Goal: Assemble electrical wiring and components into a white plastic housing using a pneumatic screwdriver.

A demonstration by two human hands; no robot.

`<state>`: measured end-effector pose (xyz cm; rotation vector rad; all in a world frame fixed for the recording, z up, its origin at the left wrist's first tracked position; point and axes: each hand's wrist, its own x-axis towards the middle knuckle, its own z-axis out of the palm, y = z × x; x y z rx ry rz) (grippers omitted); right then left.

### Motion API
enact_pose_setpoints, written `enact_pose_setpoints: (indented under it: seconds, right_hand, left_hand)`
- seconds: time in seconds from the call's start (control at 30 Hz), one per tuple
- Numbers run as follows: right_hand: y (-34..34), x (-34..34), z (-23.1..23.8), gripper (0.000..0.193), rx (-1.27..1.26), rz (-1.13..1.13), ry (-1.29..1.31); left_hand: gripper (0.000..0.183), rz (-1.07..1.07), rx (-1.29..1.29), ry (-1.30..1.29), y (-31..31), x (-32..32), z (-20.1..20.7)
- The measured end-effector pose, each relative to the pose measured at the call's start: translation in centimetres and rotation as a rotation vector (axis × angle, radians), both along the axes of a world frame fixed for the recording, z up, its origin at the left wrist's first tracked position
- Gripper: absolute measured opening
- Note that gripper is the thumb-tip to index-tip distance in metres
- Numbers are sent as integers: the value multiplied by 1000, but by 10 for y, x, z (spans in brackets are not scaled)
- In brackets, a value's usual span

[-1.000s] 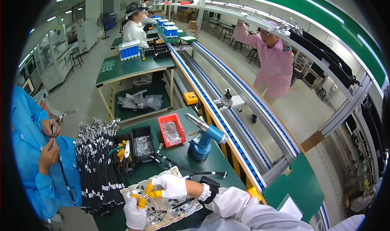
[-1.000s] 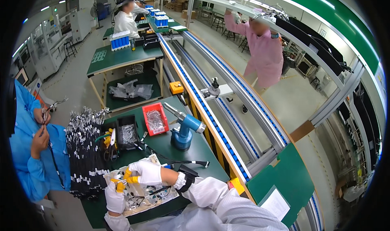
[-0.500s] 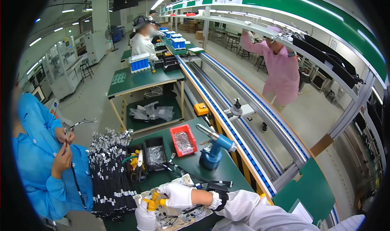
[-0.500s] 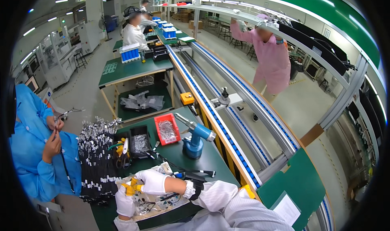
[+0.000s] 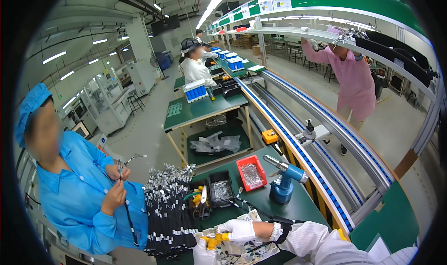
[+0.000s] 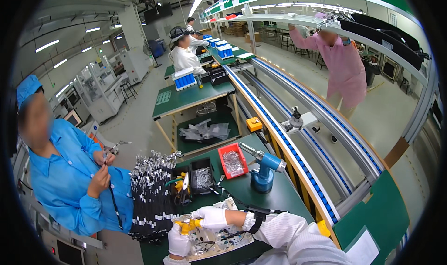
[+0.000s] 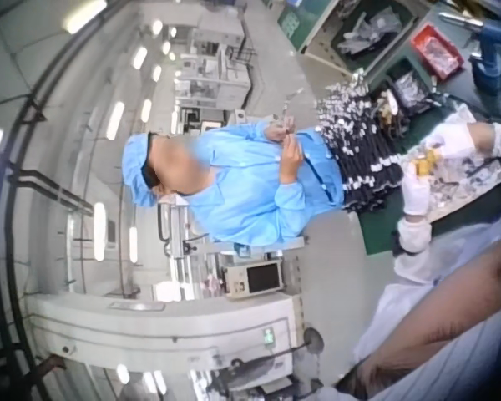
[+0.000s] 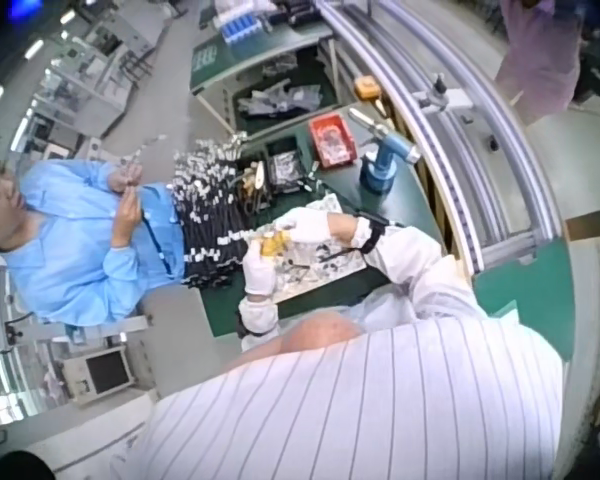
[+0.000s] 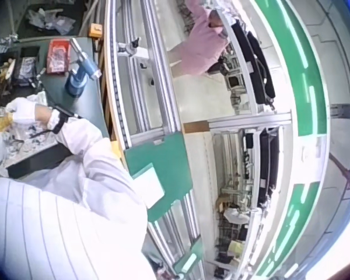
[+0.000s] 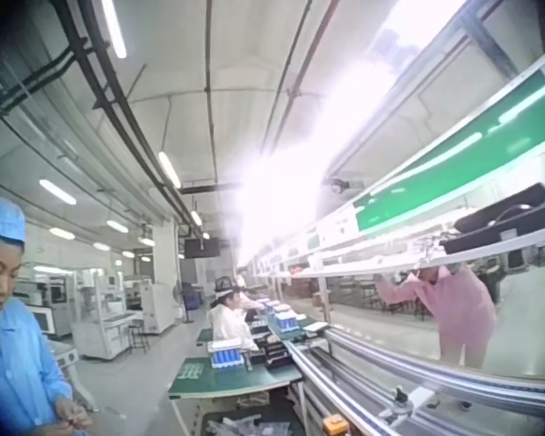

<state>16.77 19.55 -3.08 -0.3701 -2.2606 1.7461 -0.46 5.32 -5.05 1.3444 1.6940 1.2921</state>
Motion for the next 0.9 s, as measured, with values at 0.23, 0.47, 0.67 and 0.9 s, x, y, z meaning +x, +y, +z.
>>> enact_pose_setpoints:
  seconds: [0.23,0.47,0.67,0.9]
  right_hand:
    - [2,2,-6,19,80,58,-42]
    - [-5,14,-10,23,-282,20,58]
    - [-13,8,-5,12,116,-156,222]
    - [1,13,11,23,370,-345,126]
  left_hand:
    - [31,-10,-15,100,0,0,13]
    - [31,-186,146,446,-7,2,69]
    - [18,-31,202,495,3,-13,37]
    - [13,-2,-26,-180,39,6,34]
